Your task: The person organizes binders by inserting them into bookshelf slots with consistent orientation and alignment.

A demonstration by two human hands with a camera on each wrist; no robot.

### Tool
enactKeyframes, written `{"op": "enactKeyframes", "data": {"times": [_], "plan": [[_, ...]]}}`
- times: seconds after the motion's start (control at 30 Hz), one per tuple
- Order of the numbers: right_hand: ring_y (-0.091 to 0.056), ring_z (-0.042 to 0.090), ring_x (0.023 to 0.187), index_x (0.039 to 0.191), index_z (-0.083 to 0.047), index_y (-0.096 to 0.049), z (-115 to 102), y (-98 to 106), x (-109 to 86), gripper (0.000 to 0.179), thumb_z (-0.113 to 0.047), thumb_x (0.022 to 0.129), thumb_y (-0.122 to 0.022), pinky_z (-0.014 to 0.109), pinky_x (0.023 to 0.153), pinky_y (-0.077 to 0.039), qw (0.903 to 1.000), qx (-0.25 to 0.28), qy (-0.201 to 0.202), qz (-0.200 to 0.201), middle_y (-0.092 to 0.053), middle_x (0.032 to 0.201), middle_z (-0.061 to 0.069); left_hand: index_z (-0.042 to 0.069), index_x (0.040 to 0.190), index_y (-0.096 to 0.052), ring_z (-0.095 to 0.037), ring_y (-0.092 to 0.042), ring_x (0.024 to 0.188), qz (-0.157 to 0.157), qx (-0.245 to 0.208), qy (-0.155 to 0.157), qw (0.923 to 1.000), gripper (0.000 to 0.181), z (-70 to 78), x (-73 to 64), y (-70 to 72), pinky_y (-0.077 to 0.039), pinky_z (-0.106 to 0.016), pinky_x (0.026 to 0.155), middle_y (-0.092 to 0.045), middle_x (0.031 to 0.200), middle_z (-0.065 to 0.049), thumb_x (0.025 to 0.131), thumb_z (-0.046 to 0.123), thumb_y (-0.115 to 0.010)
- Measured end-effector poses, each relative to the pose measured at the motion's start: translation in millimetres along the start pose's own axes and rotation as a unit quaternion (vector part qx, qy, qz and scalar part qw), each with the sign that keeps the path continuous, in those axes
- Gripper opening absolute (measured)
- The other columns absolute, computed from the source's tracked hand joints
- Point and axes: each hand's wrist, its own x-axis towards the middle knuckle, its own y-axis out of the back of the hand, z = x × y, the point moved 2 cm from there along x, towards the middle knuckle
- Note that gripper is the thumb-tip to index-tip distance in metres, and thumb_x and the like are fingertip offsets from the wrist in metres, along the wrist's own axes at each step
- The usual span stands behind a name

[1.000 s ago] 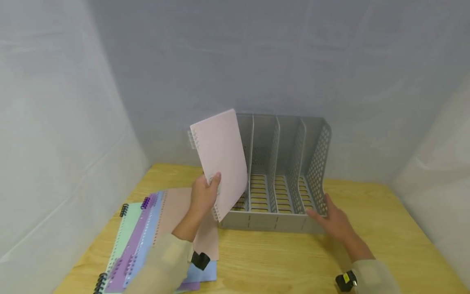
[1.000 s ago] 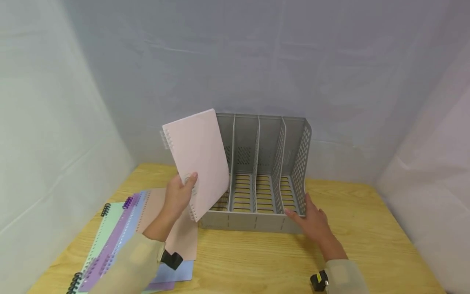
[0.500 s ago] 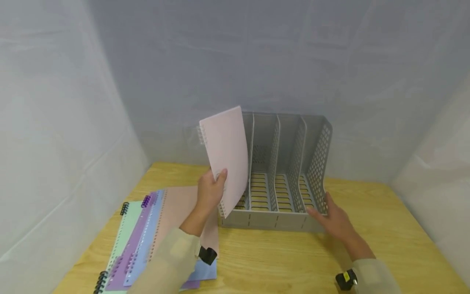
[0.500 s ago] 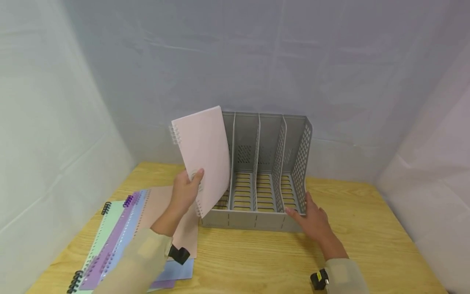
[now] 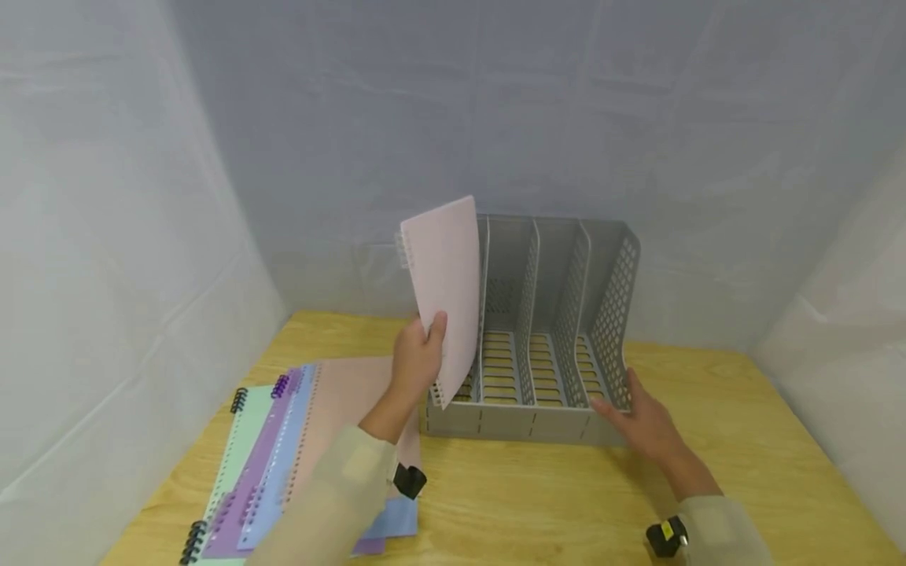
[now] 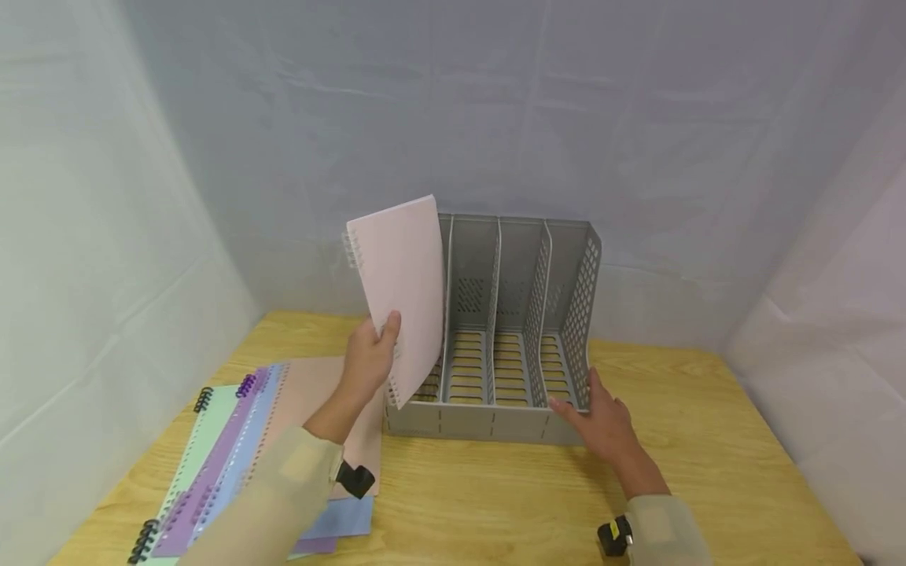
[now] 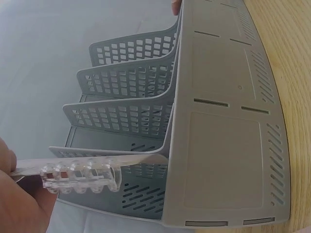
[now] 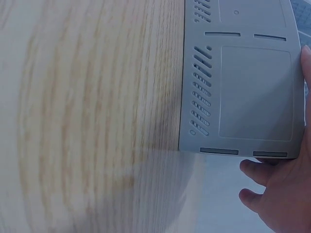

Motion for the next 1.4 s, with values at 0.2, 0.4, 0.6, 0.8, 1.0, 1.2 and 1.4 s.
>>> {"op": "enactKeyframes", "data": {"times": [0.2, 0.4, 0.6, 0.8, 1.0, 1.2, 1.4], "plan": [[-0.028, 0.058, 0.131, 0.151, 0.008, 0.001, 1.0, 1.2, 1.7, 0.098, -0.058, 0.096, -0.046, 0.067, 0.105, -0.026, 1.0000, -0.007, -0.007, 0.001, -0.019, 0.150, 0.037, -0.006, 0.091, -0.065, -0.029, -0.057, 0.066, 0.011, 0.003, 0.002, 0.9999, 0.035, 2.1, 1.8, -2.6, -0.051, -0.043, 0.063, -0.063, 0.074, -0.019, 0.102, 0.022, -0.047], [-0.028, 0.058, 0.131, 0.151, 0.009, 0.000, 1.8, 0.6, 2.5, 0.098, -0.057, 0.096, -0.047, 0.067, 0.105, -0.026, 0.9999, -0.007, -0.008, 0.001, -0.020, 0.150, 0.037, -0.006, 0.088, -0.064, -0.030, -0.060, 0.067, 0.005, 0.003, 0.016, 0.9999, 0.035, 4.3, 3.1, -5.0, -0.052, -0.043, 0.062, -0.064, 0.073, -0.019, 0.101, 0.022, -0.046], [-0.028, 0.058, 0.131, 0.151, 0.009, 0.001, -0.6, -0.2, 1.9, 0.096, -0.054, 0.097, -0.048, 0.067, 0.105, -0.026, 0.9999, -0.004, -0.011, -0.003, -0.020, 0.150, 0.037, -0.007, 0.100, -0.065, -0.037, -0.065, 0.079, -0.012, 0.015, 0.019, 0.9996, 0.034, 6.5, 3.5, -4.6, -0.053, -0.050, 0.072, -0.068, 0.089, -0.025, 0.100, 0.022, -0.047], [-0.027, 0.057, 0.132, 0.151, 0.008, 0.001, -0.2, -0.6, 2.4, 0.096, -0.055, 0.097, -0.047, 0.067, 0.106, -0.025, 0.9999, -0.007, -0.012, -0.002, -0.019, 0.151, 0.036, -0.007, 0.107, -0.063, -0.038, -0.065, 0.085, -0.027, 0.010, 0.018, 0.9994, 0.033, 5.9, 3.8, -3.3, -0.053, -0.050, 0.077, -0.068, 0.096, -0.026, 0.101, 0.021, -0.047], [-0.025, 0.057, 0.133, 0.151, 0.008, 0.002, 0.1, -1.2, 1.9, 0.098, -0.057, 0.096, -0.047, 0.066, 0.107, -0.024, 0.9999, -0.007, -0.014, -0.005, -0.017, 0.151, 0.036, -0.007, 0.111, -0.063, -0.040, -0.064, 0.095, -0.036, 0.014, 0.010, 0.9992, 0.034, 7.2, 4.8, -4.2, -0.051, -0.052, 0.085, -0.067, 0.104, -0.027, 0.102, 0.021, -0.046], [-0.025, 0.056, 0.134, 0.151, 0.008, 0.002, -1.3, -0.8, 0.5, 0.099, -0.058, 0.096, -0.046, 0.065, 0.107, -0.024, 0.9998, -0.004, -0.018, -0.010, -0.016, 0.152, 0.036, -0.006, 0.103, -0.064, -0.037, -0.063, 0.086, -0.043, 0.028, 0.009, 0.9987, 0.034, 8.4, 4.6, -7.4, -0.052, -0.052, 0.079, -0.067, 0.094, -0.025, 0.102, 0.022, -0.046], [-0.025, 0.056, 0.134, 0.151, 0.008, 0.003, -4.2, 0.8, -0.8, 0.099, -0.057, 0.096, -0.047, 0.065, 0.107, -0.024, 0.9996, -0.002, -0.022, -0.015, -0.016, 0.152, 0.036, -0.006, 0.101, -0.063, -0.034, -0.062, 0.079, -0.050, 0.029, 0.022, 0.9981, 0.033, 10.1, 4.0, -10.4, -0.053, -0.048, 0.074, -0.064, 0.085, -0.022, 0.103, 0.022, -0.045]]}}
